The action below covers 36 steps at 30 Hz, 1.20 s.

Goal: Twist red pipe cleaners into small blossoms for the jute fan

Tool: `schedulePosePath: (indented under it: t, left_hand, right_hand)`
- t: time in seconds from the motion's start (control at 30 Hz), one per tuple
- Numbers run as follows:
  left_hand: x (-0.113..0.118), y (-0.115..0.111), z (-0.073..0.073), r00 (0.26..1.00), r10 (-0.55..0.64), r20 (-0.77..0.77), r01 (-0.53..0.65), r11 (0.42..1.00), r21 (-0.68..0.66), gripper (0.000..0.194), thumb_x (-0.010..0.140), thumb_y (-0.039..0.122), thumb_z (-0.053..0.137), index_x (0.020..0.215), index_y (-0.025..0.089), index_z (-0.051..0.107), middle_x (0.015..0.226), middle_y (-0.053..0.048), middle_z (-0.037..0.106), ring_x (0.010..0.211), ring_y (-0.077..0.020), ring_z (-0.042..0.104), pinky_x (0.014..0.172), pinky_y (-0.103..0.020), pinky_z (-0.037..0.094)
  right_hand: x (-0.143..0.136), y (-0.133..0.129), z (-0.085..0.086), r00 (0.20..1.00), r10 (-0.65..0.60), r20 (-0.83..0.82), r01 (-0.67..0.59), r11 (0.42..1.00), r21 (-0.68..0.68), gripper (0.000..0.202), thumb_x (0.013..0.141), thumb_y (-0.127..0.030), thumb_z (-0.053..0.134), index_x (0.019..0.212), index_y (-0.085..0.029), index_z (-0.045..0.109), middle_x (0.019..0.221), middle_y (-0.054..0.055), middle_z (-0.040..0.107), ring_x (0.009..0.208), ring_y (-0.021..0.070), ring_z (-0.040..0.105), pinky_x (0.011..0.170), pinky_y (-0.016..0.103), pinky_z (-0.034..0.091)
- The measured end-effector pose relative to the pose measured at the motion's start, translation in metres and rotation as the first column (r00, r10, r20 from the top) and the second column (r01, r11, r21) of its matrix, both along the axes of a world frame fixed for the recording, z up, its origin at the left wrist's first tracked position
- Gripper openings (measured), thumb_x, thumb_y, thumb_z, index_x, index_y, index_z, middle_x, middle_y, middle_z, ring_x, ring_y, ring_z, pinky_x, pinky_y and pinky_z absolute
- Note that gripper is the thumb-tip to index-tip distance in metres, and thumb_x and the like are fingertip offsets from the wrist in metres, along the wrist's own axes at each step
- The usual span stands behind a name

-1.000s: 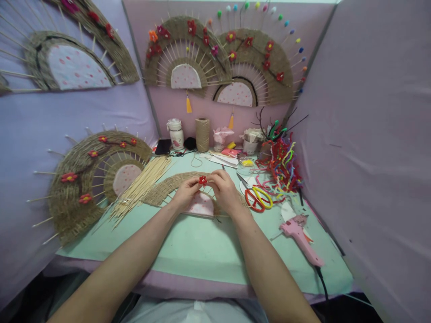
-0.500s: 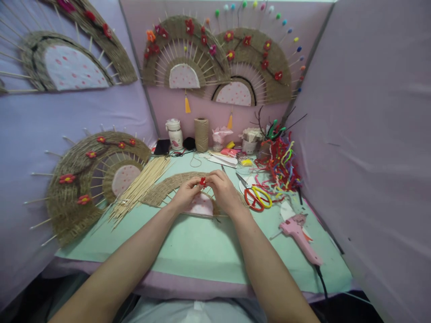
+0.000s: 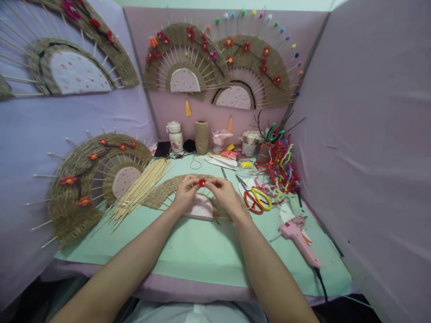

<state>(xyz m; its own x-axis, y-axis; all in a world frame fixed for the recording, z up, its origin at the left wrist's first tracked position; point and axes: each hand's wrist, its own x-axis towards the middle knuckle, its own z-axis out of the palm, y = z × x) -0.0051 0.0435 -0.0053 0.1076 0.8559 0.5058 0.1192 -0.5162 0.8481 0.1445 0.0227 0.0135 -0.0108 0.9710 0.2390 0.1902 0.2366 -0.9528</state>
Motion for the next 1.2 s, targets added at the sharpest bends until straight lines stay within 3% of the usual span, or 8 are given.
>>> schedulePosePath:
  t: [0.17, 0.3, 0.53, 0.7, 0.97, 1.2]
  left_hand:
    - [0.000, 0.002, -0.004, 0.999, 0.037, -0.011, -0.037, 0.999, 0.022, 0.013, 0.078, 0.021, 0.057, 0.080, 0.020, 0.070, 0.081, -0.003, 0.053, 0.082, -0.0151, 0.053, 0.077, -0.028, 0.042]
    - [0.000, 0.003, -0.005, 0.999, 0.043, -0.014, -0.042, 0.999, 0.005, 0.013, 0.077, 0.022, 0.059, 0.081, 0.020, 0.071, 0.081, -0.003, 0.053, 0.082, -0.0149, 0.053, 0.077, -0.028, 0.042]
    - [0.000, 0.004, -0.007, 0.999, 0.046, 0.001, -0.046, 0.998, 0.040, 0.013, 0.077, 0.022, 0.059, 0.081, 0.020, 0.071, 0.082, -0.003, 0.053, 0.083, -0.0149, 0.053, 0.076, -0.028, 0.042]
    - [0.000, 0.005, -0.010, 0.996, 0.076, -0.041, -0.072, 0.994, 0.087, 0.013, 0.077, 0.022, 0.059, 0.082, 0.021, 0.072, 0.081, -0.003, 0.052, 0.083, -0.0151, 0.052, 0.077, -0.029, 0.042]
    - [0.002, 0.005, -0.010, 0.998, 0.063, 0.005, -0.063, 0.998, 0.005, 0.012, 0.075, 0.027, 0.062, 0.079, 0.020, 0.071, 0.083, -0.003, 0.052, 0.085, -0.0150, 0.052, 0.078, -0.028, 0.042]
    - [0.003, 0.003, -0.011, 0.984, 0.179, 0.020, -0.180, 0.978, 0.105, 0.013, 0.078, 0.023, 0.059, 0.082, 0.019, 0.070, 0.085, -0.003, 0.051, 0.085, -0.0148, 0.052, 0.076, -0.027, 0.043]
  right_hand:
    - [-0.004, -0.004, -0.001, 0.992, 0.080, -0.095, -0.092, 0.988, -0.125, 0.033, 0.069, -0.046, 0.063, 0.078, -0.014, 0.067, 0.062, -0.001, 0.054, 0.054, 0.0092, 0.042, 0.049, 0.021, 0.032]
    - [-0.006, -0.002, -0.007, 0.978, 0.076, -0.195, -0.110, 0.980, -0.166, 0.033, 0.068, -0.045, 0.065, 0.080, -0.015, 0.069, 0.060, -0.002, 0.051, 0.052, 0.0076, 0.039, 0.047, 0.021, 0.029]
    - [-0.008, 0.003, -0.011, 0.896, 0.092, -0.435, -0.209, 0.951, -0.228, 0.023, 0.060, -0.036, 0.072, 0.068, -0.016, 0.067, 0.060, -0.001, 0.054, 0.052, 0.0079, 0.040, 0.049, 0.022, 0.030]
    - [-0.008, 0.003, -0.012, 0.902, 0.053, -0.428, -0.167, 0.958, -0.233, 0.018, 0.061, -0.033, 0.071, 0.063, -0.016, 0.065, 0.061, 0.000, 0.055, 0.053, 0.0084, 0.041, 0.050, 0.023, 0.031]
    - [-0.011, 0.005, -0.014, 0.908, 0.007, -0.419, -0.114, 0.966, -0.231, 0.020, 0.060, -0.035, 0.071, 0.066, -0.016, 0.066, 0.061, -0.001, 0.056, 0.052, 0.0076, 0.040, 0.051, 0.023, 0.030]
    - [-0.016, -0.003, -0.005, 0.870, 0.065, -0.489, -0.221, 0.937, -0.269, 0.025, 0.060, -0.038, 0.074, 0.065, -0.014, 0.066, 0.063, 0.000, 0.054, 0.055, 0.0078, 0.040, 0.051, 0.023, 0.029]
